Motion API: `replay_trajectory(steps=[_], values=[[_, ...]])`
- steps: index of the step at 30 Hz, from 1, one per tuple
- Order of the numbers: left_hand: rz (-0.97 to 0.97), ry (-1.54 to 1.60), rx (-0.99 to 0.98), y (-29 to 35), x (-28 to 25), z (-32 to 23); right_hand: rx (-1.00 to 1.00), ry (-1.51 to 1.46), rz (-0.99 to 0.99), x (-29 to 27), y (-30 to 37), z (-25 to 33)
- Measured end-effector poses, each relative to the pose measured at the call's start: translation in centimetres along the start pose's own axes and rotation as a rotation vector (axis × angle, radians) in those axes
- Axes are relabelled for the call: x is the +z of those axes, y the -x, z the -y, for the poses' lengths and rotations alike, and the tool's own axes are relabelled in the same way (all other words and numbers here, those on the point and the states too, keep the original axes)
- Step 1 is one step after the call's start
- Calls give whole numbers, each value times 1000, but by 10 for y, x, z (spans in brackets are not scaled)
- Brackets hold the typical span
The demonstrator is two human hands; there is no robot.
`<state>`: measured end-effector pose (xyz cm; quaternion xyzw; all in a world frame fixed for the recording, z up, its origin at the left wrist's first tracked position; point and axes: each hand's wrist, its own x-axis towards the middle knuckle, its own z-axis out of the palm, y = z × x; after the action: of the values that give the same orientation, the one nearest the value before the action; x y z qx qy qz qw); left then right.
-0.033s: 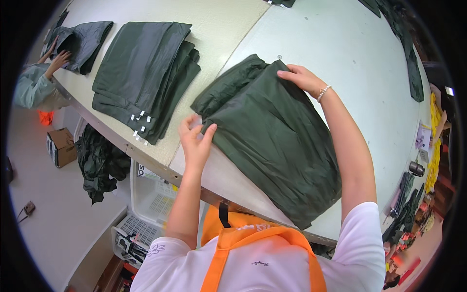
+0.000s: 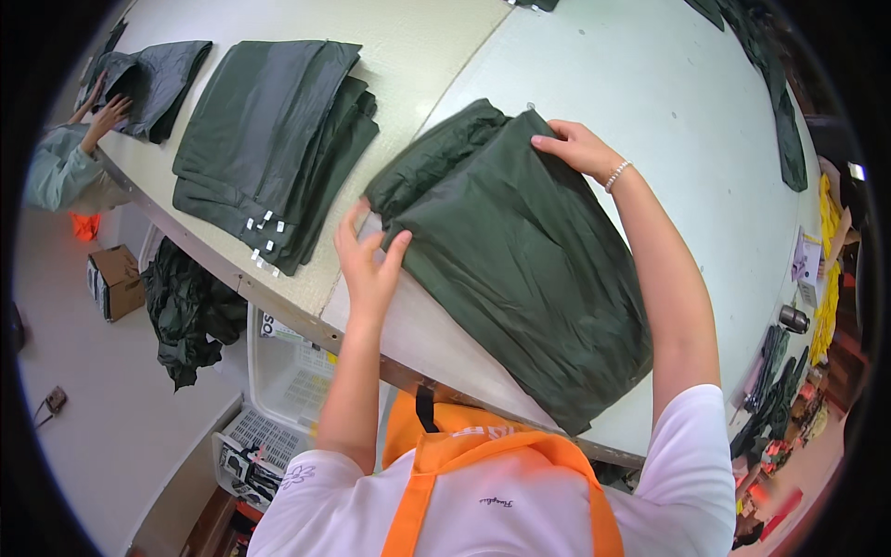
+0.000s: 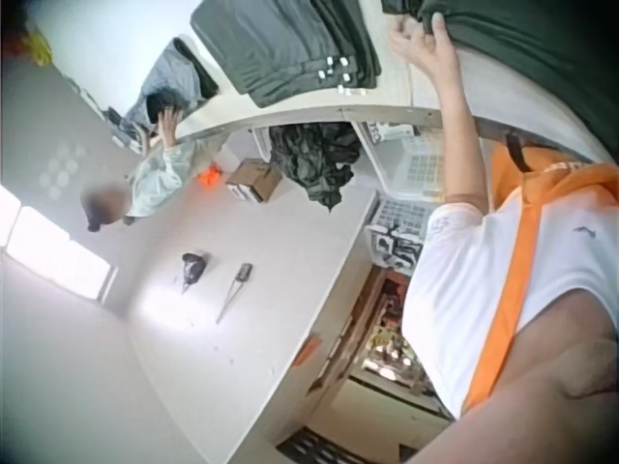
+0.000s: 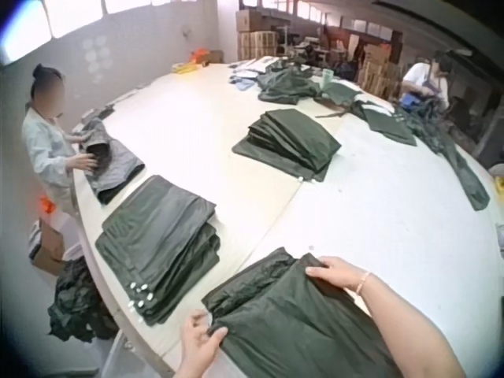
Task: The person folds a dark green jacket on a white table. They smooth the fabric, fold the sleeves inward, fold the body in half, and then fold it into a compact rectangle. The folded jacket is placed on a stack of similar items.
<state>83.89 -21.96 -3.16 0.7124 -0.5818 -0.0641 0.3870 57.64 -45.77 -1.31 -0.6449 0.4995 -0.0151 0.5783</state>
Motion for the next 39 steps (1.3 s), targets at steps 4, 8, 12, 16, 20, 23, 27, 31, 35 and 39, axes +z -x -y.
replay_trajectory(steps=[4, 8, 12, 16, 20, 23, 27, 31, 35, 39], values=[[234, 416, -231, -19, 12, 30, 64, -278, -111, 13, -2, -4], [315, 345, -365, 6, -8, 30, 100, -258, -36, 34, -11, -5], [338, 70, -313, 35, -49, 9, -14, -6, 25, 57, -5, -20], [660, -98, 314, -4, -28, -82, -27, 187, -19, 82, 9, -2], [783, -137, 467, -3, 42, -55, -238, 559, -639, 112, 30, 5], [764, -133, 482, -1, 46, -50, -145, 595, -548, 113, 51, -3], [727, -113, 500, -4, 44, -55, -144, 607, -538, 109, 57, 1], [744, -98, 487, -5, 48, -48, 25, 554, -369, 100, 49, 8], [739, -9, 446, -7, 57, -33, -95, 680, -573, 104, 48, 8], [682, 212, 301, -6, 66, -19, -398, 756, -630, 146, 39, -6]])
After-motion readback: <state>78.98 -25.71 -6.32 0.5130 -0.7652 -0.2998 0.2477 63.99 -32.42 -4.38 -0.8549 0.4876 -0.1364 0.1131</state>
